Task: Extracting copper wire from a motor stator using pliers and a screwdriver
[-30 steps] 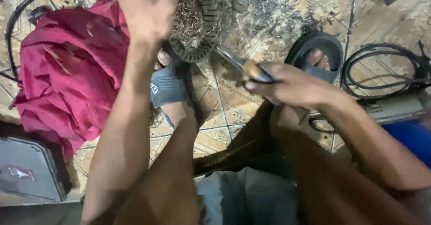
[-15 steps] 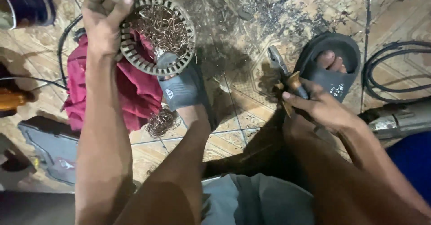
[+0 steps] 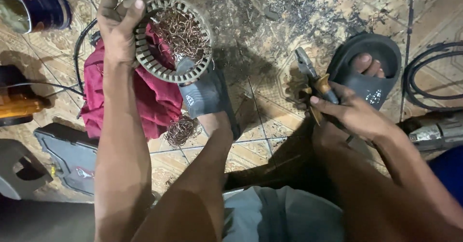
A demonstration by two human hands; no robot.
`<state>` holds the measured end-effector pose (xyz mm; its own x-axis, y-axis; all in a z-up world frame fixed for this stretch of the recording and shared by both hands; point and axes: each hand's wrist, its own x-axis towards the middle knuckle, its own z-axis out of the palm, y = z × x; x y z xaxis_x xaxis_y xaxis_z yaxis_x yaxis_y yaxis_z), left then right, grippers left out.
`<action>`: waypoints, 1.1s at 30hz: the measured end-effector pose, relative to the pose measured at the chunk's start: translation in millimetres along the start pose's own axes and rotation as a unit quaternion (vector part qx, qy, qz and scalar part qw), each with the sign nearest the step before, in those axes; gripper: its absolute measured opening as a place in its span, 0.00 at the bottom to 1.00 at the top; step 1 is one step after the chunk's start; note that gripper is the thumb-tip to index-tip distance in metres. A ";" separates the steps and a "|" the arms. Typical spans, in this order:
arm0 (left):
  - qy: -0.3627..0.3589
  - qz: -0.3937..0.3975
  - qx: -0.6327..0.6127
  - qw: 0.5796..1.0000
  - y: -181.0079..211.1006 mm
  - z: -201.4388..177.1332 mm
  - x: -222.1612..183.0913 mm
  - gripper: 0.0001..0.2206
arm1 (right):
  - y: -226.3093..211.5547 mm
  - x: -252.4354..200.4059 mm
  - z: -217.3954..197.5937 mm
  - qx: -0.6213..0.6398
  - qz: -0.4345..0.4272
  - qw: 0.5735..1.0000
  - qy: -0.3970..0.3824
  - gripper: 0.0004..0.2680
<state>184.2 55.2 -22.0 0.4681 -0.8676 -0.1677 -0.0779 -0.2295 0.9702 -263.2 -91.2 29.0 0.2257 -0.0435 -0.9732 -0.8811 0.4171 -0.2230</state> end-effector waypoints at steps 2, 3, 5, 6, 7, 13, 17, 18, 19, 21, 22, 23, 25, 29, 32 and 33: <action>0.011 -0.012 0.032 0.999 -1.1 -2.3 -2.9 0.12 | -1.2 -0.1 1.0 0.019 -0.001 1.000 0.008 0.30; 0.012 -0.012 0.031 0.999 -1.9 -2.4 -3.8 0.12 | -1.5 -0.5 1.8 0.018 -0.001 1.000 0.008 0.30; 0.016 -0.015 0.009 1.000 -3.4 -3.1 -4.4 0.13 | -3.2 -0.7 2.8 0.025 -0.007 1.000 0.011 0.30; 0.017 -0.015 0.009 1.000 -3.2 -3.0 -4.6 0.13 | -4.8 -2.0 3.0 0.024 -0.008 1.000 0.011 0.30; 0.013 -0.010 0.011 1.000 -3.1 -3.0 -4.6 0.12 | -6.5 -3.3 3.1 0.014 -0.004 1.000 0.014 0.31; 0.012 -0.017 0.005 1.000 -2.5 -0.9 -1.8 0.13 | -4.0 2.0 3.3 0.013 -0.015 1.000 0.013 0.30; 0.004 -0.005 0.005 1.000 -0.8 0.4 -2.7 0.12 | -10.1 -2.4 4.4 -0.008 0.032 0.999 0.023 0.33; 0.004 -0.006 0.005 1.000 -0.5 0.0 -3.0 0.12 | -9.9 -2.2 4.2 -0.009 0.033 0.999 0.023 0.33; 0.000 0.000 0.008 1.000 -0.2 -0.3 -3.4 0.11 | -9.6 -2.0 3.8 -0.014 0.032 0.999 0.025 0.33; -0.004 0.007 0.012 1.000 0.3 0.9 -4.3 0.11 | -11.3 -4.0 4.1 -0.020 0.032 0.999 0.027 0.33; 0.003 0.000 0.006 1.000 0.6 2.2 -4.3 0.11 | -13.9 -6.3 4.3 -0.013 0.044 0.999 0.030 0.34; 0.010 -0.006 0.001 1.000 1.0 3.6 -4.2 0.12 | -16.6 -8.6 4.2 -0.006 0.057 0.998 0.032 0.34; 0.005 0.003 -0.009 1.000 17.9 26.7 -6.5 0.11 | -11.4 -2.5 4.9 0.027 0.022 0.999 0.025 0.29; 0.089 0.127 0.230 0.961 39.9 98.9 -2.6 0.12 | -11.1 -0.9 3.9 -0.012 0.042 0.999 0.030 0.33; 0.132 0.111 0.298 0.939 53.8 149.8 -3.2 0.06 | 15.2 9.0 7.4 -0.019 -0.083 0.996 -0.023 0.10; 0.135 0.111 0.295 0.939 50.8 154.7 -3.3 0.06 | 14.3 10.8 7.1 -0.023 -0.082 0.996 -0.021 0.10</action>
<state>42.6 -21.8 0.7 0.5829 -0.7977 0.1548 -0.6367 -0.3299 0.6970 -270.3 -79.3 15.8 0.3851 -0.0699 -0.9202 -0.8482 0.3661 -0.3827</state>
